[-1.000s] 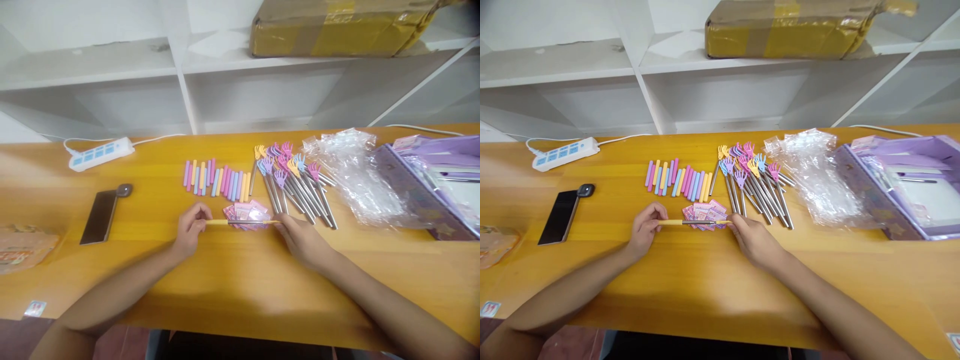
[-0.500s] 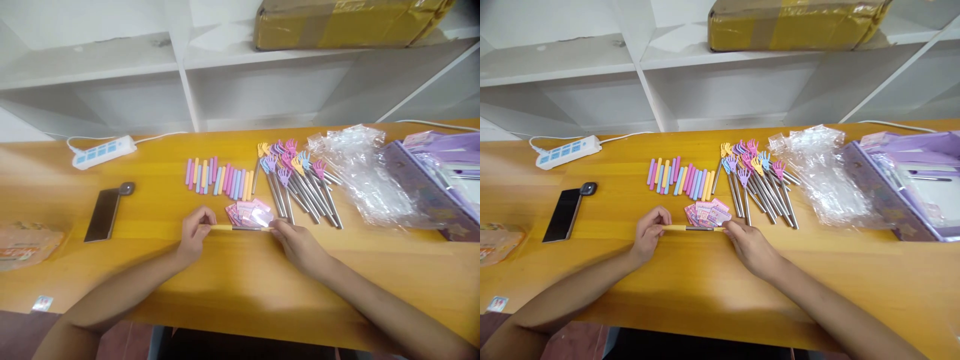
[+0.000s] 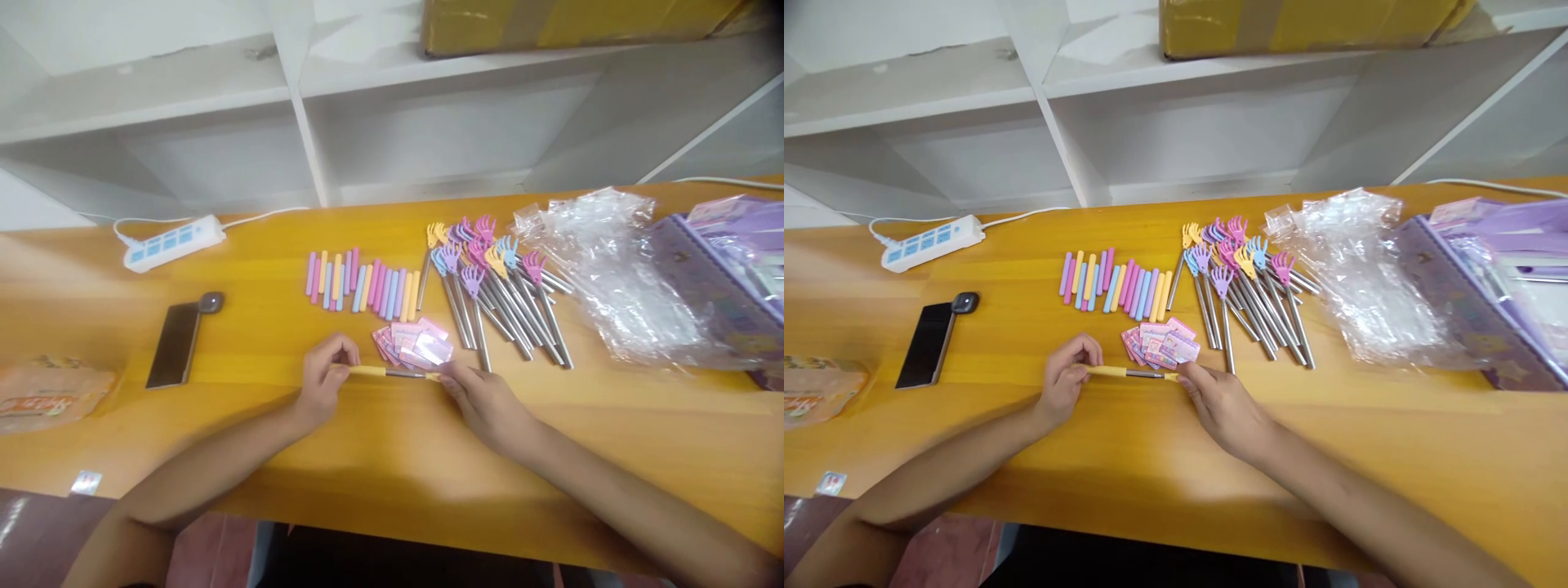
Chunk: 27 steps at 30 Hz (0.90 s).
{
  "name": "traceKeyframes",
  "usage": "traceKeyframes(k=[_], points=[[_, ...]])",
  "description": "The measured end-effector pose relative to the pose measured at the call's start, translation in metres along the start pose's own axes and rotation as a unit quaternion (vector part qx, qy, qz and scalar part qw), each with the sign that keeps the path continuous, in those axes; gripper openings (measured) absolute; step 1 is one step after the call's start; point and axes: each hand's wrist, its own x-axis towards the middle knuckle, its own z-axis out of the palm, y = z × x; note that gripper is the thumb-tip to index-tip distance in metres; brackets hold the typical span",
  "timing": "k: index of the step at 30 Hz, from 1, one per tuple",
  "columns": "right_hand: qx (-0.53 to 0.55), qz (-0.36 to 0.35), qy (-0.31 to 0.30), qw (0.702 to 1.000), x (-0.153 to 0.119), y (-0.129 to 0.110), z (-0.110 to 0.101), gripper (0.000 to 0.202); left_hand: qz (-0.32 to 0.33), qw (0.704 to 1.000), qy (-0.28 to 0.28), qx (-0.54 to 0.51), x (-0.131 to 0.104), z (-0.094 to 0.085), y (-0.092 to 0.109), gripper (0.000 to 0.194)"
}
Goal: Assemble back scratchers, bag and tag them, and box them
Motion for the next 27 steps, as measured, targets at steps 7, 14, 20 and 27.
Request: traceKeyframes(k=[7,14,20,27], points=[[-0.031,0.012,-0.010,0.999,0.007,-0.012,-0.005,0.027,0.021,0.997,0.033,-0.072,0.020,-0.014,-0.002,0.008],[-0.142,-0.047,0.087,0.985,0.065,-0.022,-0.083,0.023,0.111,0.950,-0.090,0.278,0.084,-0.045,0.099,0.032],[-0.209,-0.125,0.185,0.952,0.106,-0.041,-0.127,0.023,0.160,0.878,-0.120,0.435,0.103,-0.042,0.168,0.026],[-0.263,-0.110,0.218,0.933,0.099,-0.048,-0.134,0.024,0.207,0.866,-0.068,0.449,0.102,-0.027,0.167,0.029]])
